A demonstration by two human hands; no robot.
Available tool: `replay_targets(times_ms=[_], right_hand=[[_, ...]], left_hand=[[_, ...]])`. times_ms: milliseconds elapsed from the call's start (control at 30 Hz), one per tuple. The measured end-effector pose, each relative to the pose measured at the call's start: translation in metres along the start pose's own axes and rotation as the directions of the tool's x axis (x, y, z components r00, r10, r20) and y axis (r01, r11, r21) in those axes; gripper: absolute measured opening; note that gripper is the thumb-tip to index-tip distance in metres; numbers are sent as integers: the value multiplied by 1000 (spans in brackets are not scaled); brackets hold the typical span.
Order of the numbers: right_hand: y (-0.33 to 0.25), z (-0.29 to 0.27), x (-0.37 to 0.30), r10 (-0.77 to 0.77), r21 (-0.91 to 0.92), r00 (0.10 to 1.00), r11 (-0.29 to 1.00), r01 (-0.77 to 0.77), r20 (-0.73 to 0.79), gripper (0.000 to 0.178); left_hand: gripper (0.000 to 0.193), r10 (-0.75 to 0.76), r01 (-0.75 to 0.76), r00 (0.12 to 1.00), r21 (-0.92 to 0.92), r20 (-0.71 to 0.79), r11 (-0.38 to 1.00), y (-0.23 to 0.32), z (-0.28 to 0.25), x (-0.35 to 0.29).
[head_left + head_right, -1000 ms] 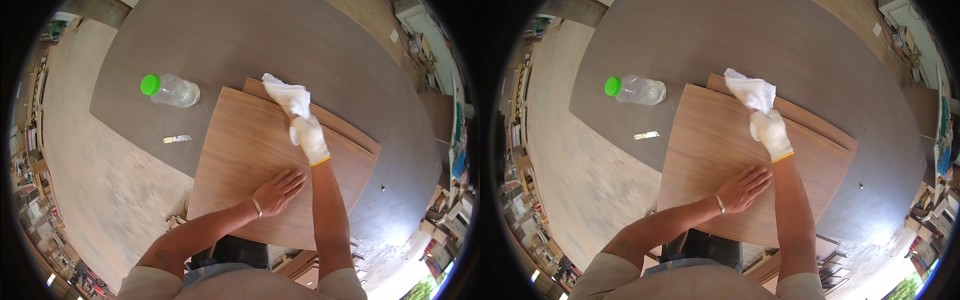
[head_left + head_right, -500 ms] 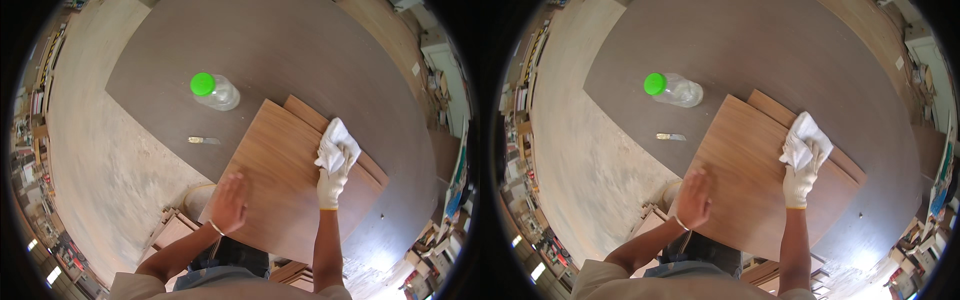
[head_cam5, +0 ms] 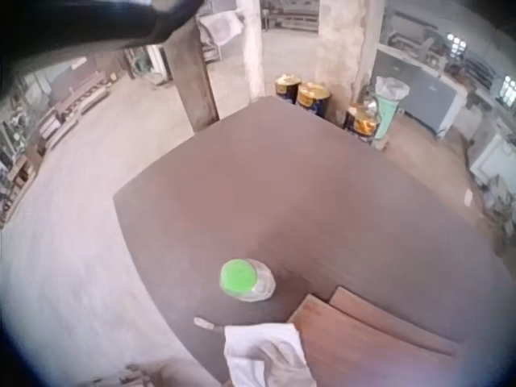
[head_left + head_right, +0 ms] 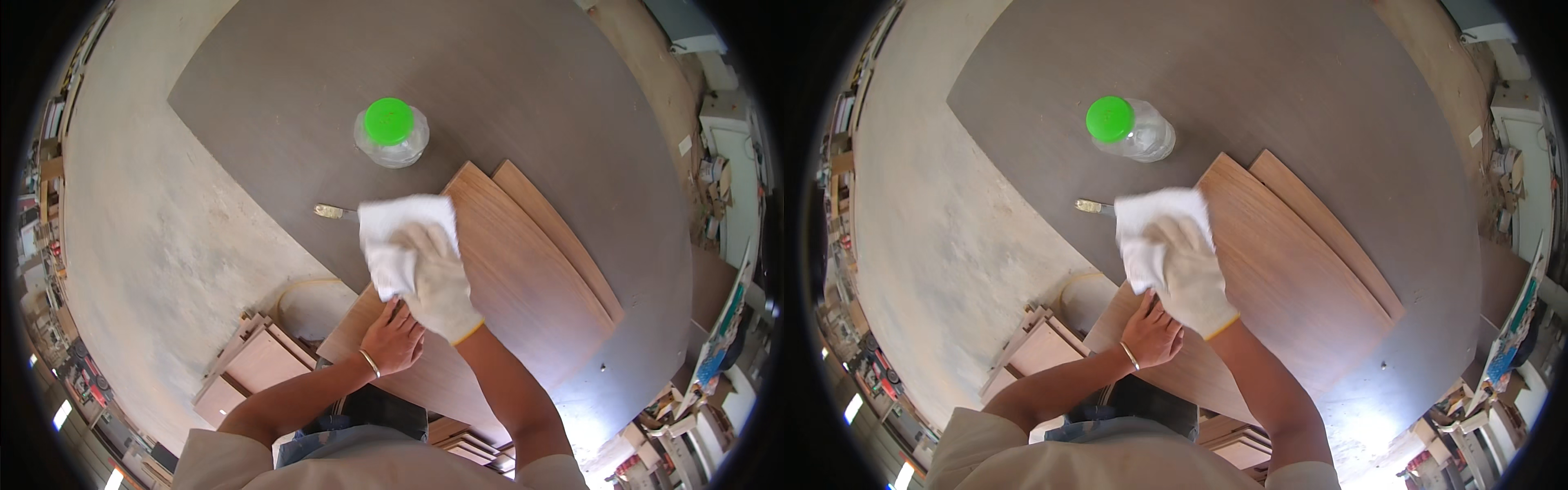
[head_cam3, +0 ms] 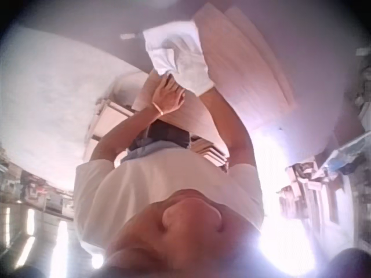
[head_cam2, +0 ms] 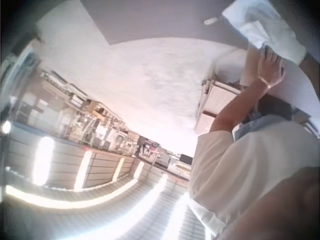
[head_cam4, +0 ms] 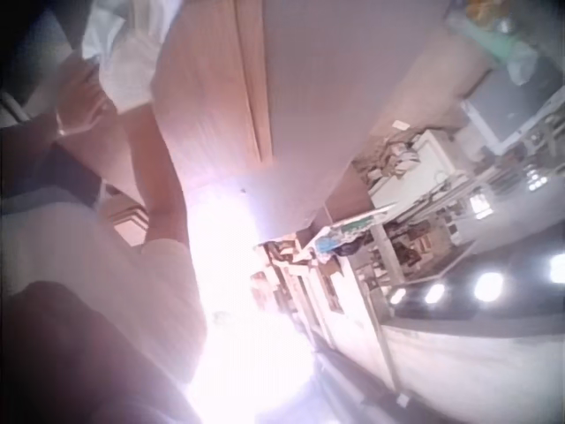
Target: The person wipes the surface of wooden panels with a white cloth, occasionally using a small metal tool to scrape edges. They handle multiple panels one at a time, flipping them over and moving them aside after cleaning.
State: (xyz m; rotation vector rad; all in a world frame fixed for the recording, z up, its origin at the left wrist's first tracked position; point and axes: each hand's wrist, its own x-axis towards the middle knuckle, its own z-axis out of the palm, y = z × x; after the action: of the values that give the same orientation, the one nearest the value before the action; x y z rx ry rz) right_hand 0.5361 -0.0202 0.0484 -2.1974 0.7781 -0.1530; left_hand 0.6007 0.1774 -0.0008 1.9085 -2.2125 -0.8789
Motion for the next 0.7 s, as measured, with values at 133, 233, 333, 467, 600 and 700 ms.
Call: replay_targets(times_ms=[133,233,333,467,600,700], right_hand=[[66,-10,2,9,-283,961,955,-91,-277,53],[91,-46,29,477,-32,860,871,-490,-181,59],[36,2,-9,271,5,925,960,-279,-266,47],[91,4,-20,-219,-442,955,890,112,-199,46],[69,-61,31,338,-34,867,926,-375,-366,58],[66,35,-28,-124,-309,925,951,8,-359,61]], left_hand=[[61,85,-79,992,65,-91,995,12,-6,17],[61,111,-102,987,80,-119,991,23,-3,33],[63,95,-96,995,25,36,995,21,-1,38],[65,105,-103,992,38,-75,994,25,-1,41],[64,98,-85,972,66,-216,994,27,1,39],[63,58,-58,998,-14,26,998,24,3,40]])
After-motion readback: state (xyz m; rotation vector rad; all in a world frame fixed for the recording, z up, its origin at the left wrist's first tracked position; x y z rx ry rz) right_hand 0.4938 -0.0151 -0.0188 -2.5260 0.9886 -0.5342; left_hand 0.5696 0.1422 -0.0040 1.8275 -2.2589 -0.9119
